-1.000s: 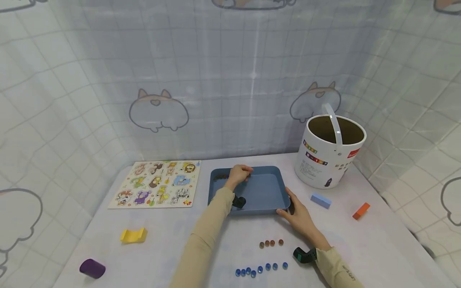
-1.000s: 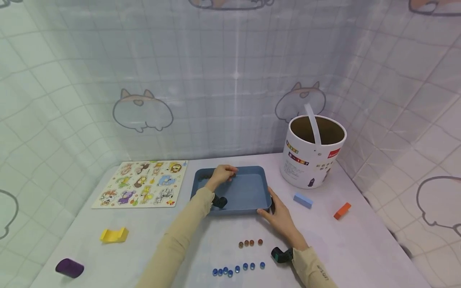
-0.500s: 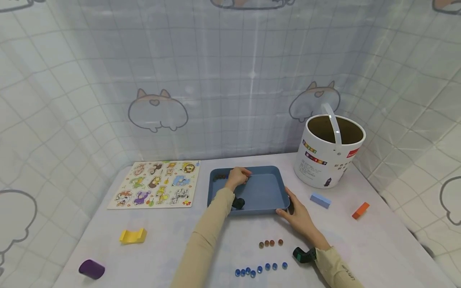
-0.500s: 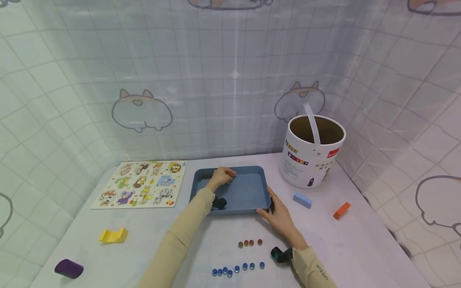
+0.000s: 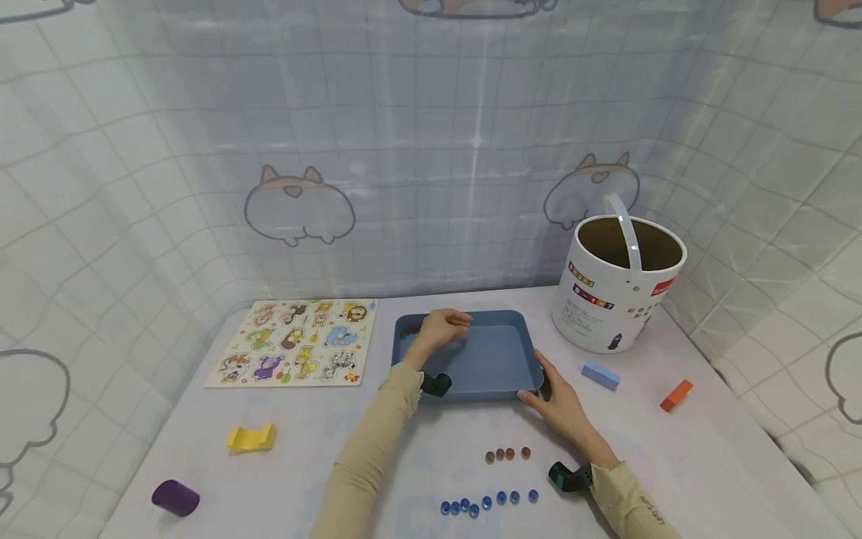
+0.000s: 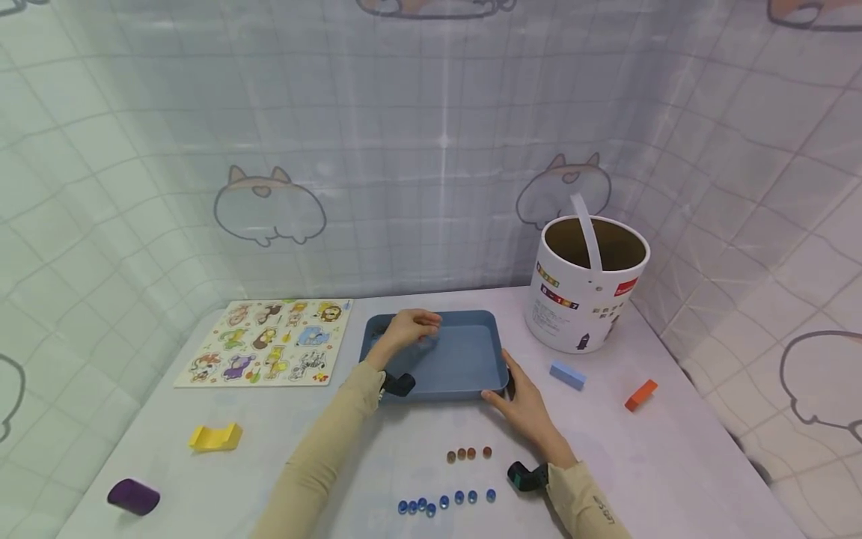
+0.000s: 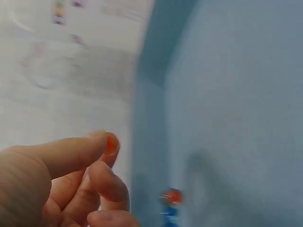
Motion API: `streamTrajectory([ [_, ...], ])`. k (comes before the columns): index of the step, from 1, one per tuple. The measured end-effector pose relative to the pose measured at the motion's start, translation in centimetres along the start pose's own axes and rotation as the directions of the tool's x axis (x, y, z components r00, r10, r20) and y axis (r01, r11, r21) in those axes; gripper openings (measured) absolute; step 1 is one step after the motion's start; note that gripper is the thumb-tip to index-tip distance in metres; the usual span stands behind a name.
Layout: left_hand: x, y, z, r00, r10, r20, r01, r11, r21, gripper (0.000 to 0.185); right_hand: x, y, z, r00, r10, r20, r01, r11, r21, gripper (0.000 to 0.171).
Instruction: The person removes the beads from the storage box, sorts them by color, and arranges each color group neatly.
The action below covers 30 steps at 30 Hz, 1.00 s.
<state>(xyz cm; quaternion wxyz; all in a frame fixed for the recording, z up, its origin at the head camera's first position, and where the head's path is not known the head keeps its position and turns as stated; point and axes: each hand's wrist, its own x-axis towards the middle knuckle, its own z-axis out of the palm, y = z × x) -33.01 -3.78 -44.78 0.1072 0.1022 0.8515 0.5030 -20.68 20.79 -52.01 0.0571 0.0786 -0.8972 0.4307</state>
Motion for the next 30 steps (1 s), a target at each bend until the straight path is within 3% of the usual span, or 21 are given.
streamTrajectory([
  [4,-2.3,1.1,-0.9,0.997,0.075,0.029,-0.074,0.997,-0.01,0.026,0.0,0.1,0.0,1.0,0.007,0.003,-0.007,1.0,0.003,0.089],
  [8,-5.3,1.7,-1.1,0.989,0.138,0.059,-0.141,0.989,0.044,0.024,0.1,0.2,0.0,1.0,0.01,0.006,-0.01,1.0,0.0,0.089],
  [14,-10.5,1.2,0.1,0.967,0.213,0.137,-0.224,0.972,0.07,0.019,0.0,0.5,0.2,1.0,-0.007,0.005,0.007,1.0,-0.01,0.089],
  [18,-12.8,0.1,1.6,0.955,0.195,0.221,-0.213,0.975,0.062,0.017,0.0,0.5,0.2,1.0,-0.015,-0.002,0.015,1.0,-0.011,0.089],
  [23,-14.5,-1.2,3.3,0.945,0.147,0.291,-0.189,0.974,0.124,0.023,-0.1,0.4,0.1,1.0,-0.013,0.001,0.013,1.0,-0.01,0.089],
  [30,-14.9,-1.9,4.6,0.937,0.107,0.333,-0.164,0.975,0.15,0.027,-0.1,0.3,0.1,1.0,-0.017,-0.004,0.017,1.0,-0.013,0.089],
])
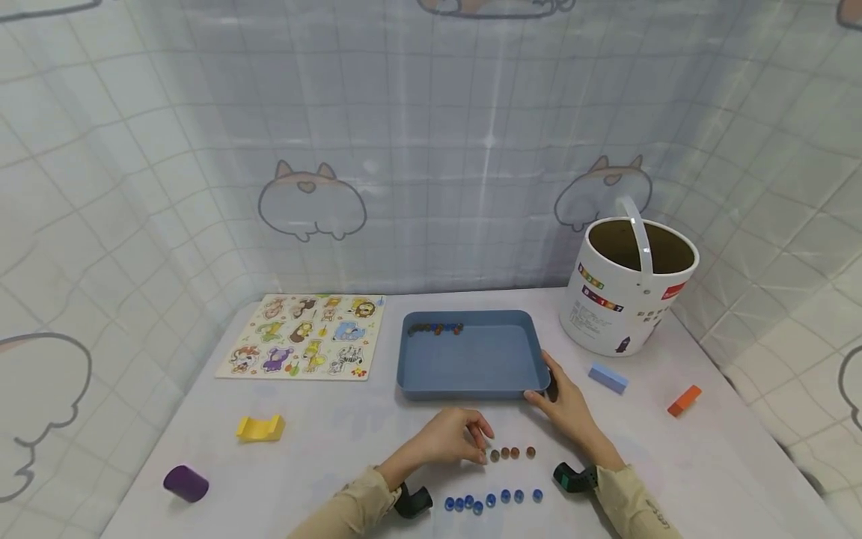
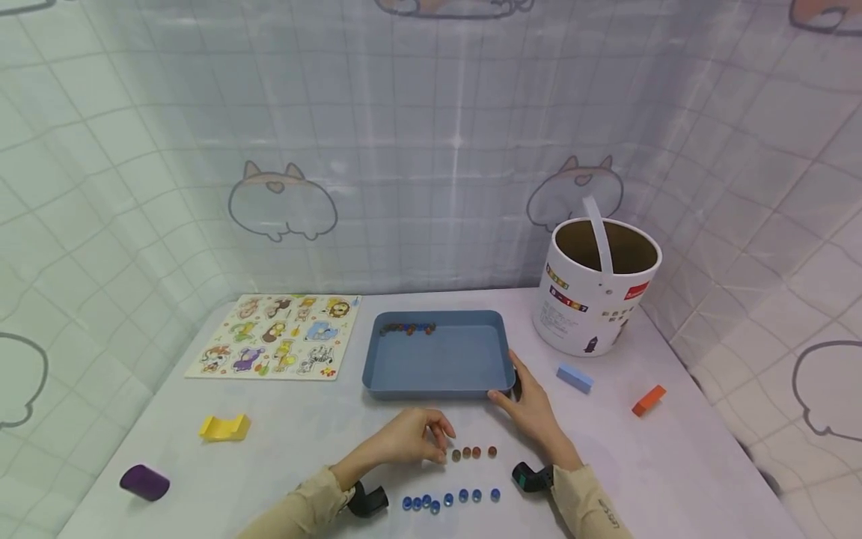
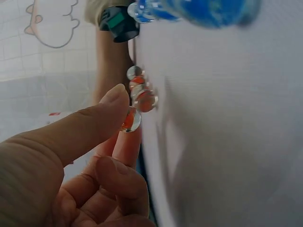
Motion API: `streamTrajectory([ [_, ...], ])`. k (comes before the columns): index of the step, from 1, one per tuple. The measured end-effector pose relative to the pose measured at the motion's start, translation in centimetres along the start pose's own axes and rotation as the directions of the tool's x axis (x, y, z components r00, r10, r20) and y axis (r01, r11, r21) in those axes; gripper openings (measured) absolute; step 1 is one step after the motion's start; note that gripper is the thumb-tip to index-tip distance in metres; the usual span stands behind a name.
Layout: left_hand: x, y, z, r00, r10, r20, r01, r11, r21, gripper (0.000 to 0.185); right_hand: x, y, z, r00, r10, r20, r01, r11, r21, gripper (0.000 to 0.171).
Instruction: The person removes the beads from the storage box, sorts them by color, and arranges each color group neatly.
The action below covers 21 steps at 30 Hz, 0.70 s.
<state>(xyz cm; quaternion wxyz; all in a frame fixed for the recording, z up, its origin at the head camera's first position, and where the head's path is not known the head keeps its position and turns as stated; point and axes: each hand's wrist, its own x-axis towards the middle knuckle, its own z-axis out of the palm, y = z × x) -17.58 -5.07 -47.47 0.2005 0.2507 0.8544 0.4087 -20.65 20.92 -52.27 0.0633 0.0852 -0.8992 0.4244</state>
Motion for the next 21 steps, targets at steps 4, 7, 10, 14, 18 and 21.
streamTrajectory([
  [4,0.4,0.0,0.3,1.0,-0.004,0.002,0.004,1.0,0.022,0.028,0.0,0.0,-0.1,1.0,0.004,0.0,-0.004,1.0,0.002,0.089],
  [7,0.6,0.0,0.5,1.0,-0.008,0.009,0.008,0.999,0.038,0.03,0.1,0.0,0.0,1.0,0.009,0.003,-0.01,1.0,0.01,0.089],
  [10,0.5,0.0,0.6,1.0,-0.013,0.006,0.012,0.998,0.069,0.032,0.1,0.0,0.0,1.0,0.008,0.0,-0.008,1.0,0.01,0.089],
  [14,0.4,0.1,0.3,1.0,0.008,-0.017,-0.007,0.994,0.106,0.033,0.1,0.0,0.1,1.0,-0.002,-0.009,0.003,1.0,0.005,0.088],
  [18,0.8,0.4,-1.1,0.998,0.042,-0.057,-0.038,0.997,0.064,0.031,0.0,0.0,0.1,1.0,-0.008,-0.014,0.008,1.0,0.008,0.088],
  [21,1.7,0.5,-2.9,0.995,0.049,-0.084,-0.051,0.998,-0.022,0.028,-0.1,0.1,0.0,1.0,-0.005,-0.011,0.005,1.0,0.008,0.088],
])
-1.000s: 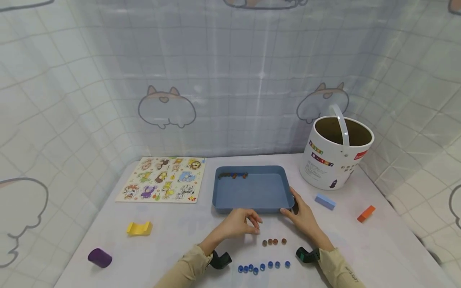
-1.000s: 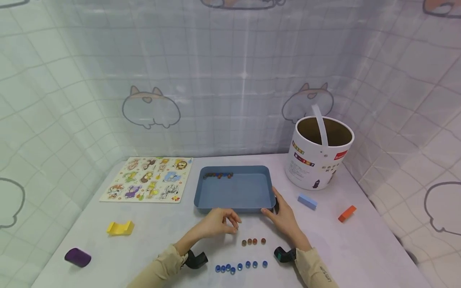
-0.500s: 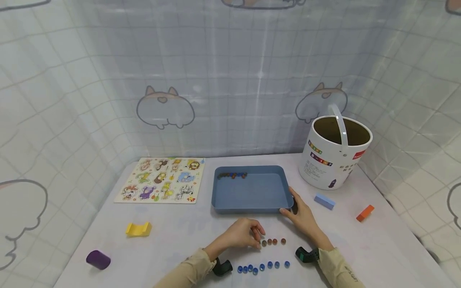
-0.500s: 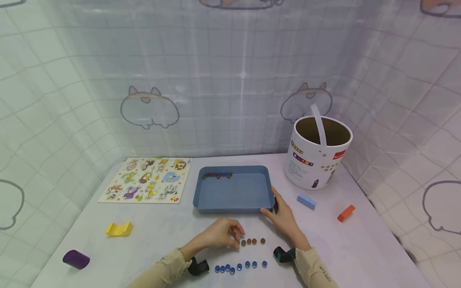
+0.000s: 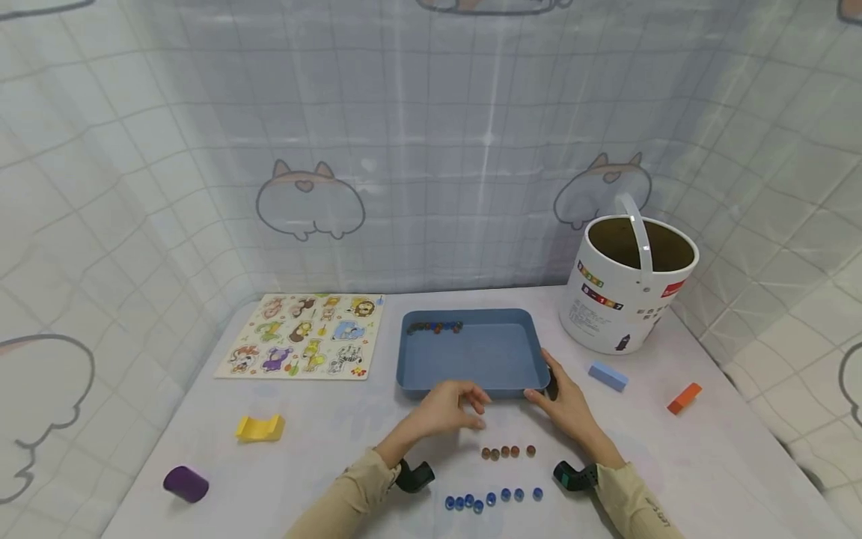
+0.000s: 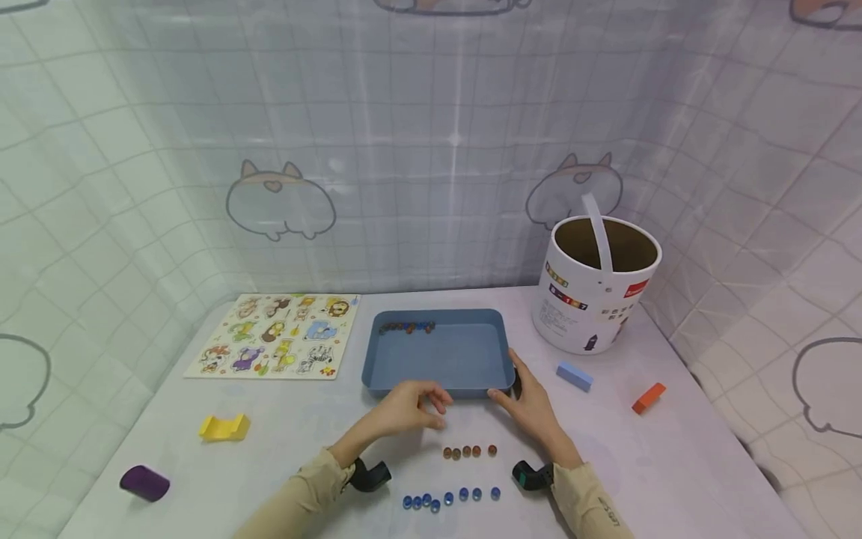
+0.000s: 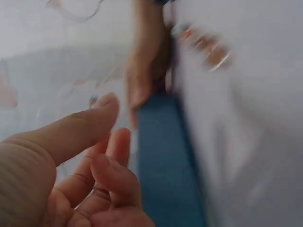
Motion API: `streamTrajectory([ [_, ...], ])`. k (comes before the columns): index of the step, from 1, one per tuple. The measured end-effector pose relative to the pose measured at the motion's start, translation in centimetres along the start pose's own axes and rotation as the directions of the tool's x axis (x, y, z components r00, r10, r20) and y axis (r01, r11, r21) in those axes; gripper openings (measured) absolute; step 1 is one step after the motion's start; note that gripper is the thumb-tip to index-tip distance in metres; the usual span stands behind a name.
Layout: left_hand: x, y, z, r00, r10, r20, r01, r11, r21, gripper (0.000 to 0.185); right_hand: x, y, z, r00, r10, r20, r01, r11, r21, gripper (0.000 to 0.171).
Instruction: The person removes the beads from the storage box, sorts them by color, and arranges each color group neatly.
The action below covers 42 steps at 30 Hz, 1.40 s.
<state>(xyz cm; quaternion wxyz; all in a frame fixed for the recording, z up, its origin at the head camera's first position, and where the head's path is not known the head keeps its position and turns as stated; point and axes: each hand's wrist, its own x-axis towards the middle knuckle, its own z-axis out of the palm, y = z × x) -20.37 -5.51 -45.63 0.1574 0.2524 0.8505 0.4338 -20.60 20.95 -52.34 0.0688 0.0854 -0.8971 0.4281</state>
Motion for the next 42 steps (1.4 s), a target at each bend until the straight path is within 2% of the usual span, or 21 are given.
streamTrajectory([
  [3,1.5,-0.2,-2.2,0.999,-0.01,-0.03,0.007,0.995,-0.104,0.031,0.0,-0.1,0.0,1.0,0.004,0.004,-0.004,1.0,0.002,0.088],
  [7,4.1,-0.8,-5.1,0.994,-0.067,-0.092,0.047,0.978,-0.201,0.034,-0.1,0.0,0.1,1.0,0.013,0.012,-0.013,1.0,-0.003,0.088],
  [12,7.6,-2.1,-7.3,0.966,-0.177,-0.19,0.13,0.964,-0.233,0.031,-0.2,0.2,0.2,1.0,0.014,0.009,-0.014,1.0,-0.01,0.088],
  [15,9.1,-2.9,-7.7,0.94,-0.256,-0.227,0.198,0.947,-0.252,0.028,-0.3,0.3,0.3,1.0,0.006,0.0,-0.006,1.0,-0.004,0.087],
  [18,10.1,-3.6,-7.6,0.917,-0.322,-0.236,0.262,0.931,-0.253,0.026,-0.3,0.4,0.4,1.0,-0.001,-0.004,0.001,1.0,-0.006,0.087],
  [27,11.6,-4.2,-6.9,0.873,-0.397,-0.282,0.343,0.913,-0.222,0.024,-0.3,0.4,0.6,1.0,0.016,0.0,-0.016,1.0,0.001,0.088],
  [31,11.9,-4.1,-7.0,0.872,-0.395,-0.29,0.348,0.916,-0.201,0.024,-0.1,0.2,0.3,1.0,0.013,-0.002,-0.013,1.0,0.002,0.088],
  [34,12.1,-4.2,-7.0,0.882,-0.376,-0.283,0.338,0.925,-0.175,0.02,0.1,0.1,0.2,1.0,0.01,-0.004,-0.01,1.0,0.005,0.088],
  [39,12.3,-4.7,-6.6,0.911,-0.323,-0.258,0.318,0.946,-0.061,0.017,0.2,0.1,0.1,1.0,0.02,0.001,-0.021,1.0,0.006,0.089],
  [42,12.4,-4.8,-6.3,0.918,-0.302,-0.257,0.312,0.95,0.0,0.017,0.1,0.2,0.2,1.0,0.018,0.002,-0.018,1.0,0.007,0.089],
])
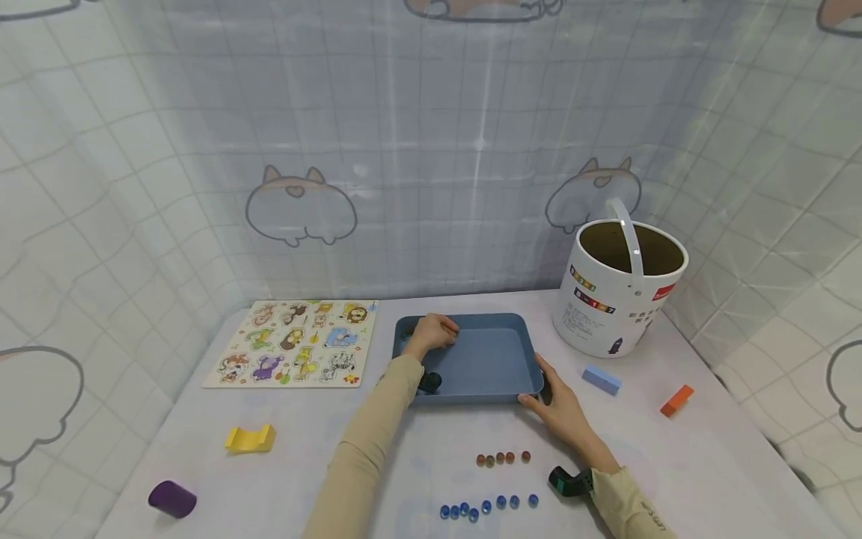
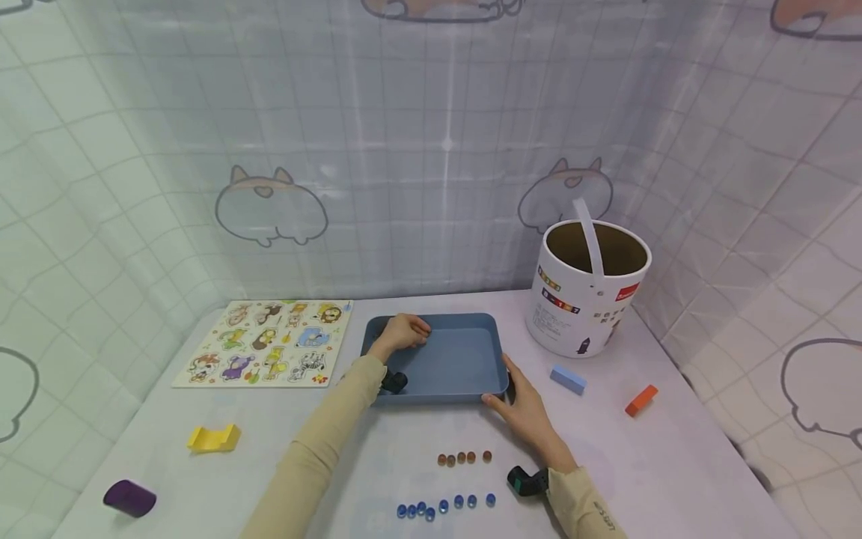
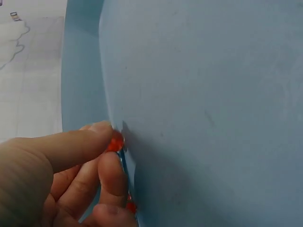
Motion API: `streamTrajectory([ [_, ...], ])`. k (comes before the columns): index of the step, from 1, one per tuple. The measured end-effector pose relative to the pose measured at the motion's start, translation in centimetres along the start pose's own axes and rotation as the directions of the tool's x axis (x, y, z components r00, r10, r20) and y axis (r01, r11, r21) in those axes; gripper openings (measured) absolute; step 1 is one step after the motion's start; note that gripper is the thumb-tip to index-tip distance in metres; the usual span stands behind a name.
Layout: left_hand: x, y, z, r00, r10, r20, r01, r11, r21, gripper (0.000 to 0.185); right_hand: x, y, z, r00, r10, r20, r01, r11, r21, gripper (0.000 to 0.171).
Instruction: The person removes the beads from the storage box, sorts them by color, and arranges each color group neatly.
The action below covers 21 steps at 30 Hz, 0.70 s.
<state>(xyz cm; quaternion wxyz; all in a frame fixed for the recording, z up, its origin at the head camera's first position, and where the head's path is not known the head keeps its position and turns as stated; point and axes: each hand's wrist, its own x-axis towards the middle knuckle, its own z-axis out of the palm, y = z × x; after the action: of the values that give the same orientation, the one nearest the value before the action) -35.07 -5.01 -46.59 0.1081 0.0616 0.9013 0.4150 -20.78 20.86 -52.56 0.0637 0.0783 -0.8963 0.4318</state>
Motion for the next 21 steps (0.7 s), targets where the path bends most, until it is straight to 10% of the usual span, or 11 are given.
streamTrajectory([
  [21,-6.2,1.6,-2.5,0.969,0.244,-0.038,-0.246,0.967,-0.069,0.02,0.0,-0.2,-0.2,1.0,0.002,0.009,-0.002,1.0,0.002,0.089],
])
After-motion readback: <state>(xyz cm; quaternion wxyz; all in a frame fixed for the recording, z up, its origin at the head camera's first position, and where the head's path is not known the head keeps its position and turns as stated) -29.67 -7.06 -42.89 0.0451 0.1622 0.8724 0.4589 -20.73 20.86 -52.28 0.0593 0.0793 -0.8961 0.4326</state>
